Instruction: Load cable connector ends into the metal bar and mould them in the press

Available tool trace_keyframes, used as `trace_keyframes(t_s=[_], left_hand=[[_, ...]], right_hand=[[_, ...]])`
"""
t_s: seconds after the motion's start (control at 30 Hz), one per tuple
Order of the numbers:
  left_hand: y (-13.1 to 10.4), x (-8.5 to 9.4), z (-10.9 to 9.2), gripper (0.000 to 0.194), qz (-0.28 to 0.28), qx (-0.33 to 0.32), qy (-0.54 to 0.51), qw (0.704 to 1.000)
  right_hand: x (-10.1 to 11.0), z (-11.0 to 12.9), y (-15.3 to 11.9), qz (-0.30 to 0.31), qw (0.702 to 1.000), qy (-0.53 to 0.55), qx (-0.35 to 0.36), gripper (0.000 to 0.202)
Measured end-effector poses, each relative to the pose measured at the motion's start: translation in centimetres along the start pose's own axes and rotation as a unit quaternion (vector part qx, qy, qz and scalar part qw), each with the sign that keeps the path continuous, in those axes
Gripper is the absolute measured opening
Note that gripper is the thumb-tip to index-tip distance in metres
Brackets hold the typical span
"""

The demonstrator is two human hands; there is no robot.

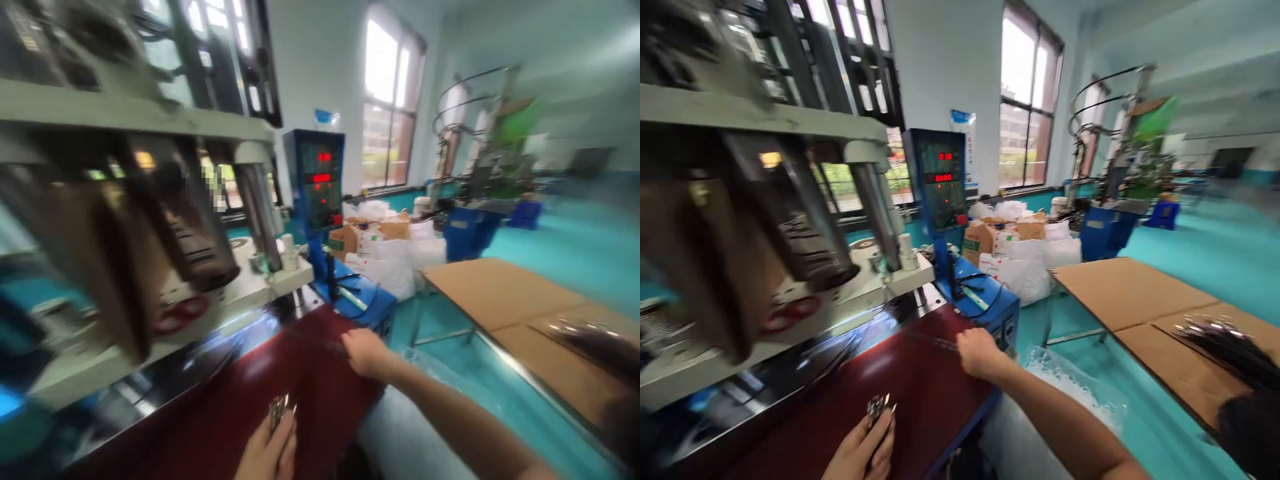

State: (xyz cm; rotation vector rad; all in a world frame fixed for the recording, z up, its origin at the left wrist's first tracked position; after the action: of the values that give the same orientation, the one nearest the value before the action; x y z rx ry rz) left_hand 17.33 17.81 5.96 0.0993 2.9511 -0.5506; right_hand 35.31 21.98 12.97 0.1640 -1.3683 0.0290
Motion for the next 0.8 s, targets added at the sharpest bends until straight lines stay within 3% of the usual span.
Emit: trace_keyframes(t_s=[0.13, 0.3, 0.43, 0.57, 0.67, 0.8], left_hand=[[0.7, 0.1, 0.1, 0.053, -0.015, 0.000, -0.028, 0.999], [0.8, 0.2, -0.3, 0.046, -0.053, -0.043, 0.016, 0.998], [0.4, -0.1, -0.1, 0.036, -0.046, -0.091, 0.066, 0.993], [0.2, -0.7, 0.0, 0.027, -0.038, -0.121, 0.098, 0.987], [0.1, -1.1, -0.4, 0.024, -0.032, -0.132, 0.103, 0.985], [-0.3, -1.2, -1.0, 0.021, -0.036, -0.132, 0.100, 0.986]], right_hand=[[-2.7, -1.6, 0.3, -0.014, 1.000, 0.020, -0.002, 0.026], [-4.7, 0.5, 0.0, 0.046, 0.983, 0.178, -0.020, 0.005], [-6.5, 4.1, -1.7, 0.113, 0.930, 0.345, -0.053, 0.016], [-7.0, 6.5, -3.1, 0.096, 0.845, 0.520, -0.081, 0.040], [-6.9, 6.9, -3.5, 0.076, 0.779, 0.616, -0.095, 0.042], [-6.3, 6.8, -3.5, 0.064, 0.777, 0.621, -0.086, 0.040]])
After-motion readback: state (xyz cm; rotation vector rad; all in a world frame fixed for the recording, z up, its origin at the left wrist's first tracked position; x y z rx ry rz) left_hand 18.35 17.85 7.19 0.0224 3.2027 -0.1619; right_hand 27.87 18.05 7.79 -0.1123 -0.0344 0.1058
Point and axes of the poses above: each hand's wrist, its own y-axis towards the middle knuckle, its own x-axis out of the back of the hand, z = x × y, the point moved 9 cm from there along y, towards the middle knuckle, and after that the axes turned 7 degrees about -z, right-handed, at the moved point
